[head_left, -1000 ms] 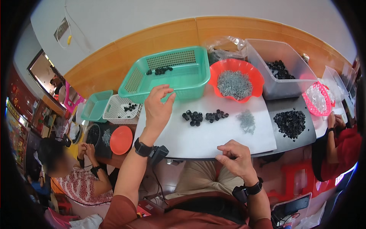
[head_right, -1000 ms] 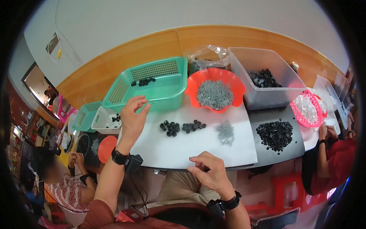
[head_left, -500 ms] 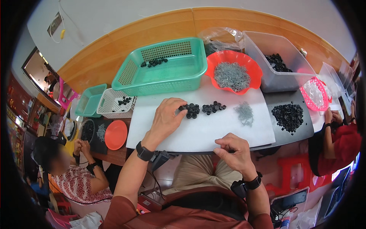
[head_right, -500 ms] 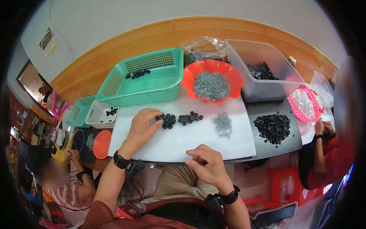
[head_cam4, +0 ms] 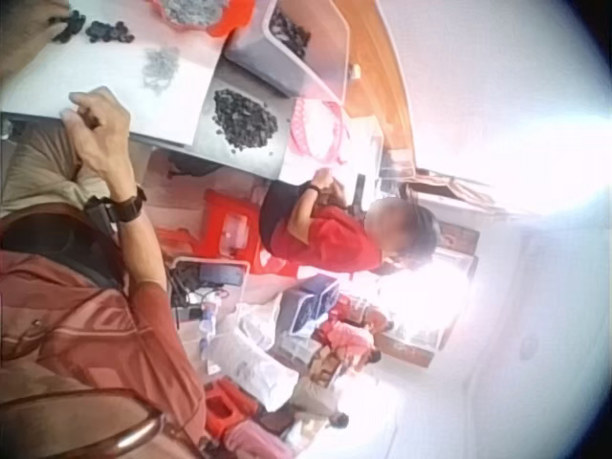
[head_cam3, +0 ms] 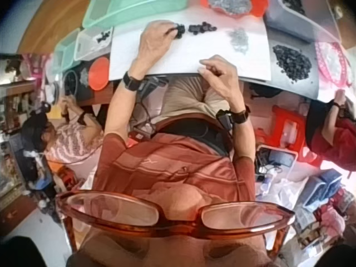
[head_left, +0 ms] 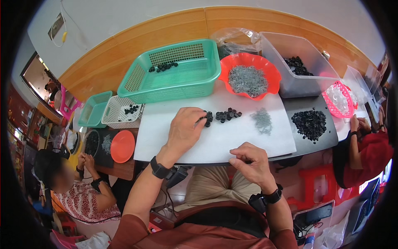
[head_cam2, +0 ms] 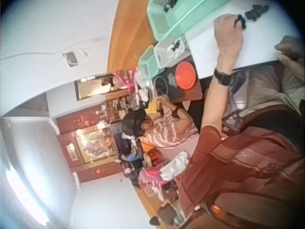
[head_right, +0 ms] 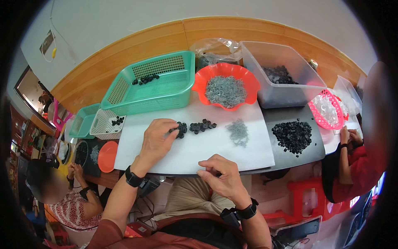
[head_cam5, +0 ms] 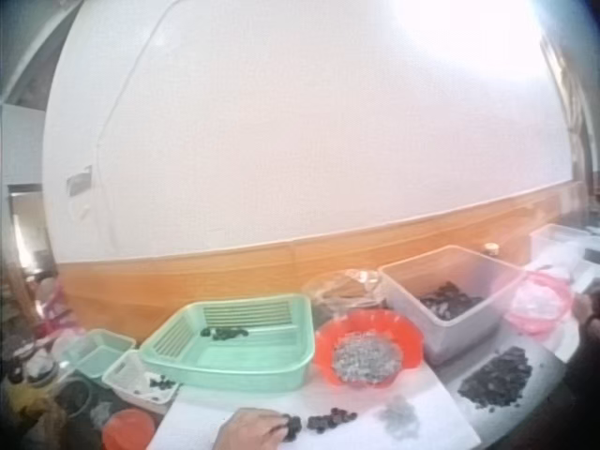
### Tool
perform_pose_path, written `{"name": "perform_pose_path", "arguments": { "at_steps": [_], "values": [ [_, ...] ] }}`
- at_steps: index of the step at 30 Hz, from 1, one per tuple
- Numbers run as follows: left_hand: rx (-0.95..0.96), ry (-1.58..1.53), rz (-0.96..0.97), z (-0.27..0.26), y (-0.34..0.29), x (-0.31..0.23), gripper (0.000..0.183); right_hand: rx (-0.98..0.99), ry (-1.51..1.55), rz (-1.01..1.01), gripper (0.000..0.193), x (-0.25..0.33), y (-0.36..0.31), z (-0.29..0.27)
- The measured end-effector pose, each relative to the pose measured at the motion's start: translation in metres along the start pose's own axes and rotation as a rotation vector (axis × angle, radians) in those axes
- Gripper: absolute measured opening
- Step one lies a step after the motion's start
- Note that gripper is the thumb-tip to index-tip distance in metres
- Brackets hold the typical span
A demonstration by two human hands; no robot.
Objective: Sorting and inspecting small black plastic components and silver metal studs at a workbench.
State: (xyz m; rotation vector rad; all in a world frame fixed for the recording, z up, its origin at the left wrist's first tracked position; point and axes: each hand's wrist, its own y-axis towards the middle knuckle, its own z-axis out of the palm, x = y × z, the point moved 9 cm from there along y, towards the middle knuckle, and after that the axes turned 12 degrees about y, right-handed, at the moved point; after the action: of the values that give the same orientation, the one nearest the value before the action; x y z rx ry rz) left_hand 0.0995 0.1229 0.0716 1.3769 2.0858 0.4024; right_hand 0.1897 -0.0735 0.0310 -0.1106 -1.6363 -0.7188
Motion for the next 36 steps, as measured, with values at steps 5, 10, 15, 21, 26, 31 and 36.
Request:
{"name": "perform_pose_path", "arguments": {
  "at_steps": [5,10,15,21,26,31,36],
  "values": [
    [-0.001,-0.001,0.157,0.017,0.01,-0.035,0.024,-0.008,0.006,0.016,0.02,-0.003,-0.001,0.0],
    [0.01,0.049,0.243,0.029,0.016,-0.05,0.025,-0.002,0.004,-0.005,0.02,-0.002,0.0,0.0],
    [0.033,0.085,0.233,0.038,0.016,-0.052,0.025,-0.003,0.017,-0.002,0.018,-0.002,-0.001,0.0],
    [0.029,0.054,0.194,0.041,0.013,-0.054,0.022,-0.004,0.036,0.014,0.018,-0.003,-0.001,0.0],
    [-0.076,-0.021,0.207,0.023,0.009,-0.062,0.021,-0.04,0.07,0.013,0.017,-0.001,-0.006,-0.006],
    [-0.09,-0.074,0.149,0.007,-0.002,-0.074,0.021,-0.202,-0.12,-0.124,0.016,0.021,-0.013,-0.041],
    [-0.086,-0.205,0.127,0.011,-0.015,-0.085,0.019,-0.348,-0.503,-0.094,0.017,0.033,-0.007,-0.085]
  ]
}}
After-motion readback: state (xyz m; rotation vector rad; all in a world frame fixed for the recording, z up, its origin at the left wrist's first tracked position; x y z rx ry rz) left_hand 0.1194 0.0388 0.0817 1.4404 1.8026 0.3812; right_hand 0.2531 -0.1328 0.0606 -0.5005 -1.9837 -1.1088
